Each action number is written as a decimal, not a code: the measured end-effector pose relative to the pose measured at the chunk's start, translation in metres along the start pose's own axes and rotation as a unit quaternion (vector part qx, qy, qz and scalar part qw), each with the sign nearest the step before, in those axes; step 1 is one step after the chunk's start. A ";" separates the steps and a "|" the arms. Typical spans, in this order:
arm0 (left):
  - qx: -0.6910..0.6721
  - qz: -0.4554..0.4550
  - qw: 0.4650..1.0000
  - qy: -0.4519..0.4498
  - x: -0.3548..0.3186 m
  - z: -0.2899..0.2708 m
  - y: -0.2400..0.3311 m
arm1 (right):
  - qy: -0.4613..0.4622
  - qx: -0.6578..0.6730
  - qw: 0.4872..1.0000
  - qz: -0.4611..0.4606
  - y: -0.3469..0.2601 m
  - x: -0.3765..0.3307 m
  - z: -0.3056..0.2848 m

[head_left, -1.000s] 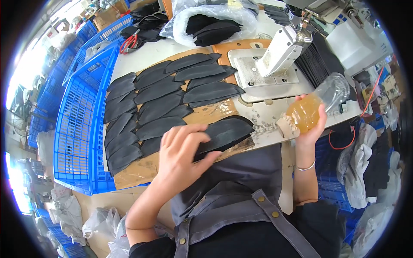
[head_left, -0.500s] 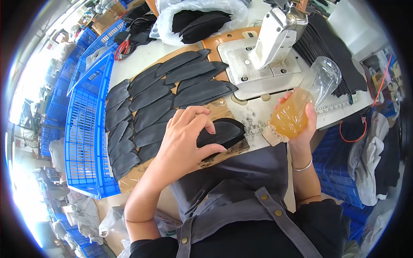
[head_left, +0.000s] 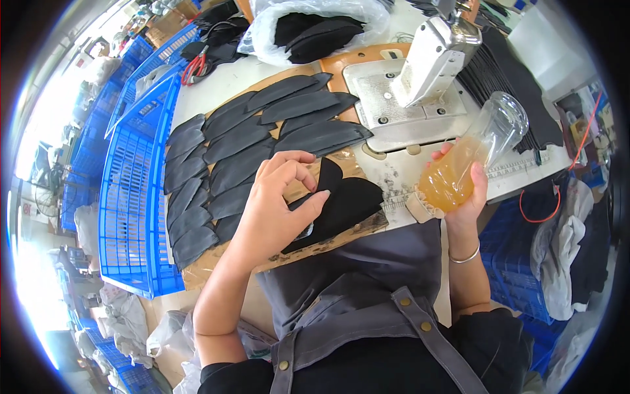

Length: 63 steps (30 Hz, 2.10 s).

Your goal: Organize and sort black fabric shoe components on a workbench in a manufacturing setting.

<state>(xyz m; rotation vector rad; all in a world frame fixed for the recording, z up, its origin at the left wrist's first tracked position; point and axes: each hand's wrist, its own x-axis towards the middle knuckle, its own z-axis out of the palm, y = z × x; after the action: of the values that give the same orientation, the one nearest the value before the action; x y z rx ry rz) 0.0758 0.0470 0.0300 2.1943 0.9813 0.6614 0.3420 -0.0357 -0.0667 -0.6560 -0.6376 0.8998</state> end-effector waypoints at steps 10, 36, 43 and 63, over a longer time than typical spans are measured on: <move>-0.291 -0.021 0.886 0.361 -0.087 -0.091 -0.030 | -0.046 0.062 0.997 0.012 -0.001 0.000 -0.016; 0.375 -0.013 0.880 0.291 -0.183 -0.061 -0.093 | 0.019 0.000 1.000 -0.014 -0.007 0.006 -0.018; 0.497 0.059 0.817 0.285 -0.190 -0.060 -0.098 | -0.170 0.070 0.983 -0.005 -0.024 0.005 0.028; 0.198 0.180 0.945 0.188 -0.124 0.013 -0.056 | -0.243 -0.191 0.941 -0.142 0.014 -0.007 0.161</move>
<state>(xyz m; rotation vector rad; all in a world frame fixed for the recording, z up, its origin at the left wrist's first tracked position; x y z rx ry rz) -0.0153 -0.0251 -0.0418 2.7024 0.9662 1.1719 0.2137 0.0032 0.0231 -0.6654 -1.3403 0.6701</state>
